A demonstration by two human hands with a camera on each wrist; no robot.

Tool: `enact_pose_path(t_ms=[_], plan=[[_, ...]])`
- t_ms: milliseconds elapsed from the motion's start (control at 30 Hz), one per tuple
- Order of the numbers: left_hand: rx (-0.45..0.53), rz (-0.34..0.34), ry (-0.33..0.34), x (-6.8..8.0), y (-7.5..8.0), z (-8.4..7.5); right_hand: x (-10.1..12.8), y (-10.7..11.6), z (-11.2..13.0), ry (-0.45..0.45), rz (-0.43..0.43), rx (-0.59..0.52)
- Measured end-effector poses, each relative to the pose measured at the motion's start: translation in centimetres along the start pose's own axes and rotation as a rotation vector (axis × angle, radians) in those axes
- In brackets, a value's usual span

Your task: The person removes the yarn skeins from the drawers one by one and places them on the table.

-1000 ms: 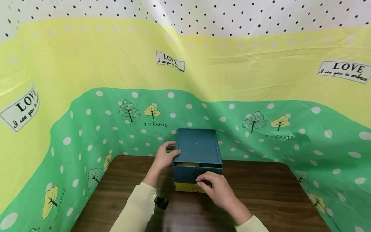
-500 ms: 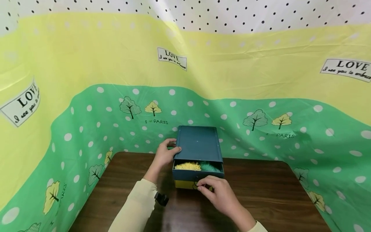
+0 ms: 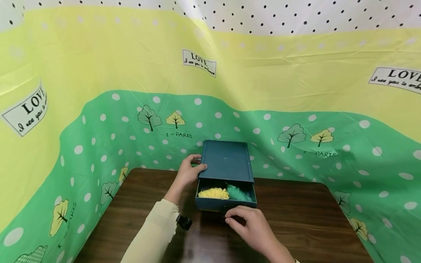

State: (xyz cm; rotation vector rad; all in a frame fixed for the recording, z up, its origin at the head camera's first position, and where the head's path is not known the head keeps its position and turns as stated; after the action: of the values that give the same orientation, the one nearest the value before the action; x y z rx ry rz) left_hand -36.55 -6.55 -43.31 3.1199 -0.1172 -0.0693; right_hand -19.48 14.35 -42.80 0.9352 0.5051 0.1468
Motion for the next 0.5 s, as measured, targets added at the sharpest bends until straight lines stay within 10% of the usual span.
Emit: enact_pose_path(t_ms=[500], plan=[[-0.031,0.011,-0.054,0.1,0.1,0.0,1.8,0.2,1.1,0.049,-0.015,-0.040]])
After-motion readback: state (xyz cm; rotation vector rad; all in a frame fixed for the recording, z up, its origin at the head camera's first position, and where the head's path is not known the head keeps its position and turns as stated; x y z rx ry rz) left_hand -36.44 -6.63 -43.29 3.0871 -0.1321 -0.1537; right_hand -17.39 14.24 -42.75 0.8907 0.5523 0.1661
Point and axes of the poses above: each hand's wrist, its own x-axis away from the middle knuckle, its own y-axis out of the back of the hand, z = x × y, the point moved 8 cm from there along -x, towards the middle knuckle, and after that the axes turned 14 degrees about x, right-handed, at the moved point
